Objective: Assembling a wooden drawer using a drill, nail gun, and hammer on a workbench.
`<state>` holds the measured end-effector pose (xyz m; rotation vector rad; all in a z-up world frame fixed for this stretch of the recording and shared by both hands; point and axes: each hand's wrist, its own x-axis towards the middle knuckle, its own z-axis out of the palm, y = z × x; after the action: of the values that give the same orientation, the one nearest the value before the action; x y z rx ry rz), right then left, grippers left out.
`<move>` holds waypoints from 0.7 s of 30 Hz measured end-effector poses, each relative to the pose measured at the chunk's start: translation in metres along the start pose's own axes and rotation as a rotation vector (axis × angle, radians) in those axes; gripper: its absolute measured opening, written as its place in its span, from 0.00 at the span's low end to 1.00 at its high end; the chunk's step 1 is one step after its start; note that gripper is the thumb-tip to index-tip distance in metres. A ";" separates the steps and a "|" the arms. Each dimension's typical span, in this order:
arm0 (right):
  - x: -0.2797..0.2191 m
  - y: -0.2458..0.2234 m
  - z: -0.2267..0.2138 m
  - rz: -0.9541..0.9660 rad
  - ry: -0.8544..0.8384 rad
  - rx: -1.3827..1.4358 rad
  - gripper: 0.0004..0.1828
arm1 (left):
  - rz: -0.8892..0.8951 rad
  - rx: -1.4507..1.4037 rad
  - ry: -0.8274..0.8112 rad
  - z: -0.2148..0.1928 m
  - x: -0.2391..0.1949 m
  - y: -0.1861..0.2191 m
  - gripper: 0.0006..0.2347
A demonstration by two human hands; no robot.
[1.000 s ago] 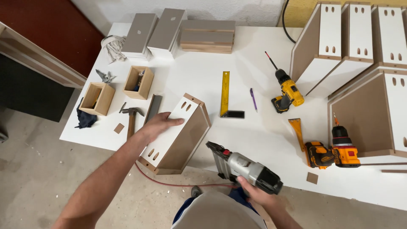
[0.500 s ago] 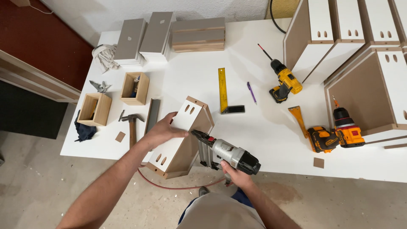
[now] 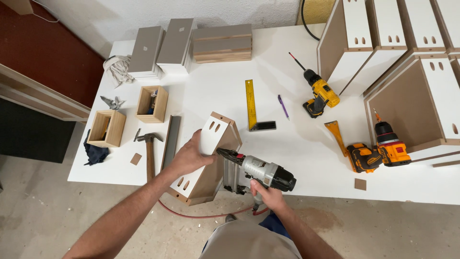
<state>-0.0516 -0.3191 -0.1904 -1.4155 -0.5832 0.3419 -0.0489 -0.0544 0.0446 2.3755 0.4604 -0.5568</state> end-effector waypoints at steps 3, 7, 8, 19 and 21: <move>-0.006 0.021 -0.001 0.028 -0.041 0.038 0.30 | 0.005 0.001 -0.007 0.002 0.004 -0.004 0.46; 0.001 0.000 0.002 0.050 -0.063 0.037 0.30 | 0.010 0.015 -0.002 0.003 0.006 -0.006 0.47; 0.001 -0.002 0.004 0.073 -0.056 0.042 0.30 | 0.006 0.012 -0.008 0.003 0.006 -0.008 0.48; -0.003 -0.013 0.000 0.193 -0.082 0.158 0.27 | -0.012 -0.021 -0.041 -0.002 0.003 0.002 0.43; -0.002 -0.019 -0.005 0.133 -0.025 0.174 0.28 | -0.050 -0.077 -0.029 -0.005 0.001 0.006 0.41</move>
<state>-0.0528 -0.3266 -0.1724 -1.2857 -0.4688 0.5052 -0.0444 -0.0556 0.0504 2.2848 0.5205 -0.5848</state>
